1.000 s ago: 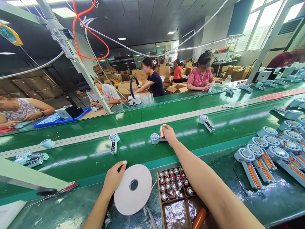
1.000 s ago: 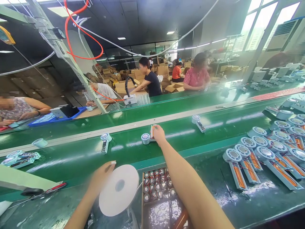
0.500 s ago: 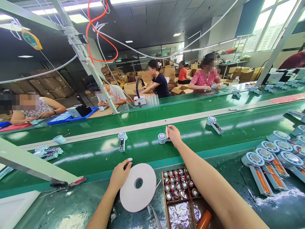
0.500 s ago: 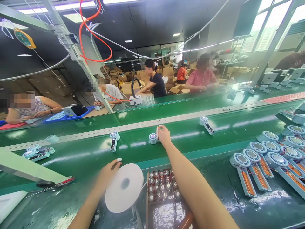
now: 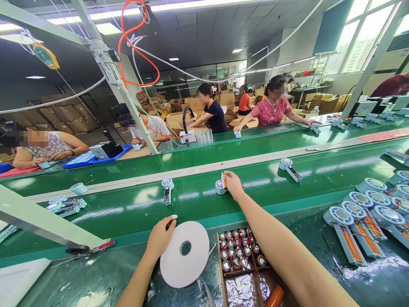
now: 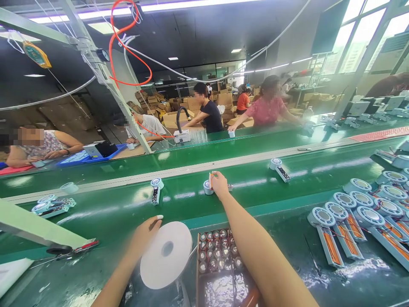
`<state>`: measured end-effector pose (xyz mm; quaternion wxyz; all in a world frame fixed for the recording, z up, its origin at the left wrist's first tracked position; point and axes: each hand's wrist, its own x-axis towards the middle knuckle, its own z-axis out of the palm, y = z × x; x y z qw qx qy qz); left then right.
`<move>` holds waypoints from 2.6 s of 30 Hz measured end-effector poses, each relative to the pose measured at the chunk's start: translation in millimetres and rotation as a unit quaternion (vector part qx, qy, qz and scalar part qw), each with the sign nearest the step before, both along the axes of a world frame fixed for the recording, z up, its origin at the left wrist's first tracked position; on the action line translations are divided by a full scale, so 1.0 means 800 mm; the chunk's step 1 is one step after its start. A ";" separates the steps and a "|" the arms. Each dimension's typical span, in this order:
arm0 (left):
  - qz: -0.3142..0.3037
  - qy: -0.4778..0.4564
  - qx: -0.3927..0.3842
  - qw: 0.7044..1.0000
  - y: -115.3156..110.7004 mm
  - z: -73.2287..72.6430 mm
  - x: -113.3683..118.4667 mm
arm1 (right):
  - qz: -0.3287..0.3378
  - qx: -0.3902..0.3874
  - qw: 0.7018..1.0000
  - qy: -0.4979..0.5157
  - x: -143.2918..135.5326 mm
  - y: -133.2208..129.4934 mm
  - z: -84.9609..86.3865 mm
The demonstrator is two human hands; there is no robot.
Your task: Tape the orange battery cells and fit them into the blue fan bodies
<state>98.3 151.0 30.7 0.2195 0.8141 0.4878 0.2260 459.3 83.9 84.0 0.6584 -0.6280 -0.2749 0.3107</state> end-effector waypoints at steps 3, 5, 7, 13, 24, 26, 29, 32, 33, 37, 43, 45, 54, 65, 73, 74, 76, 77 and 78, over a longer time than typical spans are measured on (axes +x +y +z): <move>0.000 0.002 -0.005 1.000 -0.002 0.003 0.001 | 0.004 -0.004 1.000 -0.004 0.000 0.000 -0.001; 0.000 0.004 -0.007 1.000 -0.004 0.005 0.002 | 0.006 -0.005 1.000 -0.005 0.000 0.000 -0.002; 0.000 0.005 -0.005 1.000 -0.006 0.008 0.002 | 0.006 -0.004 1.000 -0.005 0.001 0.000 -0.002; 0.003 0.015 -0.003 1.000 -0.007 0.010 0.002 | 0.005 0.004 1.000 0.000 0.001 -0.001 -0.001; 0.002 0.026 -0.006 1.000 -0.001 0.002 0.002 | 0.009 0.014 1.000 -0.006 0.002 0.000 -0.002; 0.001 0.026 -0.003 1.000 -0.001 0.001 0.001 | 0.010 0.013 1.000 -0.007 0.001 0.000 -0.002; 0.000 0.026 -0.001 1.000 -0.001 0.001 0.001 | 0.011 0.011 1.000 -0.008 0.000 0.000 0.000; 0.004 0.031 -0.003 1.000 -0.002 0.002 0.000 | 0.013 0.011 1.000 -0.009 -0.001 0.000 0.000; 0.004 0.031 -0.004 0.999 -0.002 0.002 0.001 | 0.014 0.010 1.000 -0.009 -0.001 0.000 0.000; 0.006 0.030 -0.009 0.999 -0.003 0.003 0.001 | 0.017 0.007 1.000 -0.010 -0.001 0.002 -0.002; 0.013 -0.009 0.001 1.000 -0.003 -0.001 0.000 | 0.021 0.002 1.000 -0.014 0.001 0.005 -0.007; 0.012 -0.034 -0.001 0.999 -0.003 -0.003 0.000 | 0.023 0.000 1.000 -0.017 0.002 0.005 -0.007; 0.009 -0.037 -0.015 0.999 -0.002 -0.005 -0.001 | 0.024 -0.020 0.999 -0.043 -0.002 0.001 -0.002; 0.007 -0.015 -0.017 1.000 -0.007 0.005 0.003 | 0.048 -0.043 0.995 -0.074 -0.006 -0.004 0.003; 0.006 -0.015 -0.022 1.000 -0.006 0.004 0.003 | 0.053 -0.048 0.994 -0.086 -0.009 -0.006 0.004; 0.006 -0.014 -0.024 1.000 -0.006 0.004 0.002 | 0.053 -0.050 0.994 -0.087 -0.009 -0.007 0.005; 0.006 -0.012 -0.024 1.000 -0.006 0.003 0.002 | 0.052 -0.053 0.993 -0.090 -0.010 -0.007 0.006; 0.006 -0.011 -0.024 1.000 -0.006 0.003 0.002 | 0.052 -0.054 0.993 -0.091 -0.010 -0.008 0.007; 0.005 -0.009 -0.024 1.000 -0.006 0.003 0.002 | 0.052 -0.055 0.993 -0.092 -0.010 -0.009 0.008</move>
